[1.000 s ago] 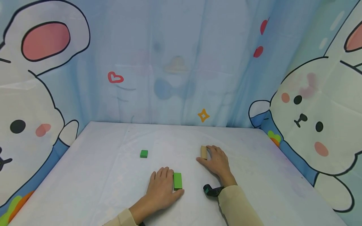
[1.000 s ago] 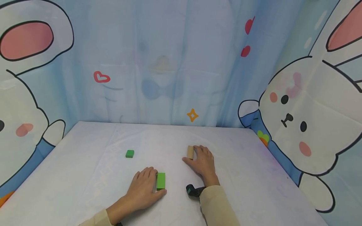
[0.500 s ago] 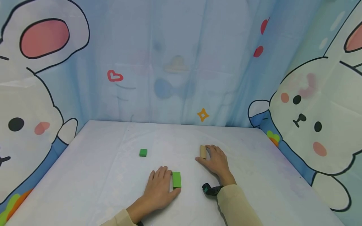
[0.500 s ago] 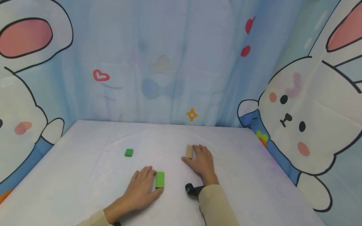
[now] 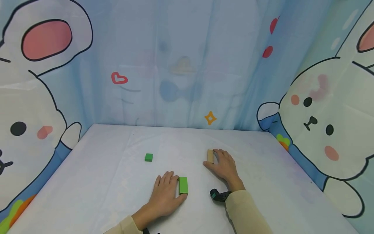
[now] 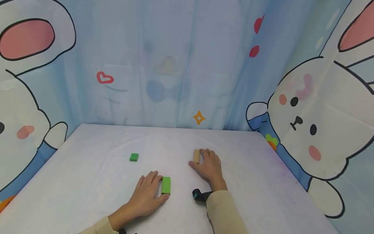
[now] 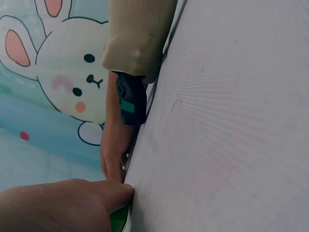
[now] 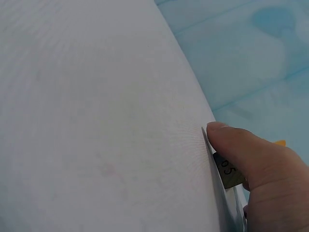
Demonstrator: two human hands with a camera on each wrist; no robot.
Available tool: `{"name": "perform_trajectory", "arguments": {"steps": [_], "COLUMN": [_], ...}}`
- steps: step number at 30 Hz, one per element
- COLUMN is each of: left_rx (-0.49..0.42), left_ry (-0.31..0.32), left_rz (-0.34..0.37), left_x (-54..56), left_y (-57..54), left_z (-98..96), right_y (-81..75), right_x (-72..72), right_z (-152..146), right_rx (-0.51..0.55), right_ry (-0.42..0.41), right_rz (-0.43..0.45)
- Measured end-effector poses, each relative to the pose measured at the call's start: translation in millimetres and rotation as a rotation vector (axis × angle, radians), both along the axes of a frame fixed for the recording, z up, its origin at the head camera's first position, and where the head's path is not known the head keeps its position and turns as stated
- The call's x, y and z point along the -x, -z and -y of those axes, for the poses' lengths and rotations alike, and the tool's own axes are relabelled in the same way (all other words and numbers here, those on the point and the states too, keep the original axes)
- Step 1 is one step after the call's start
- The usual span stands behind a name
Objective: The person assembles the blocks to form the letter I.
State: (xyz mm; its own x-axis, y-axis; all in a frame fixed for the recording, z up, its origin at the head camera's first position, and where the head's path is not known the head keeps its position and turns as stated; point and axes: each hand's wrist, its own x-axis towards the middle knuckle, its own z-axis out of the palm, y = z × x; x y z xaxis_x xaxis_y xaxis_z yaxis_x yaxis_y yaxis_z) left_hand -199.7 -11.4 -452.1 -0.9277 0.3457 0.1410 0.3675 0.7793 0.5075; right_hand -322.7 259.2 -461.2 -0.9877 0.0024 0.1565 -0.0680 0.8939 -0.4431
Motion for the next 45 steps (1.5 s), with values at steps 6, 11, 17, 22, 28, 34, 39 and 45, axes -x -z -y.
{"name": "perform_trajectory", "arguments": {"steps": [6,11,17,22,28,34,39,45], "left_rx": [-0.007,-0.01,-0.016,-0.014,-0.007,0.002,0.009,0.001], "left_ry": [-0.003,-0.003,0.004,0.003,-0.004,0.004,-0.003,-0.006], "left_rz": [0.002,0.001,0.005,0.021,0.017,0.018,0.027,0.026], "left_x": [1.5,1.5,1.2,1.2,2.7,3.5,1.6,2.2], "left_y": [3.0,5.1,2.8,2.0,3.9,5.2,5.6,2.5], "left_z": [1.7,1.3,0.8,1.6,1.5,-2.7,-3.4,-0.4], "right_y": [0.8,-0.5,-1.8,-3.3,-3.3,-0.4,2.8,1.3], "right_x": [3.2,2.1,-0.1,-1.3,-0.8,-3.8,-5.1,-4.5], "right_z": [-0.4,-0.8,-1.7,-1.2,0.5,-5.4,-7.3,-1.8], "right_rx": [0.011,0.023,0.076,0.124,0.118,0.122,0.159,0.165], "right_ry": [-0.01,0.003,0.02,0.026,0.029,0.045,0.026,0.003], "right_rz": [-0.004,0.004,0.02,0.007,0.016,0.022,0.024,-0.014]}}
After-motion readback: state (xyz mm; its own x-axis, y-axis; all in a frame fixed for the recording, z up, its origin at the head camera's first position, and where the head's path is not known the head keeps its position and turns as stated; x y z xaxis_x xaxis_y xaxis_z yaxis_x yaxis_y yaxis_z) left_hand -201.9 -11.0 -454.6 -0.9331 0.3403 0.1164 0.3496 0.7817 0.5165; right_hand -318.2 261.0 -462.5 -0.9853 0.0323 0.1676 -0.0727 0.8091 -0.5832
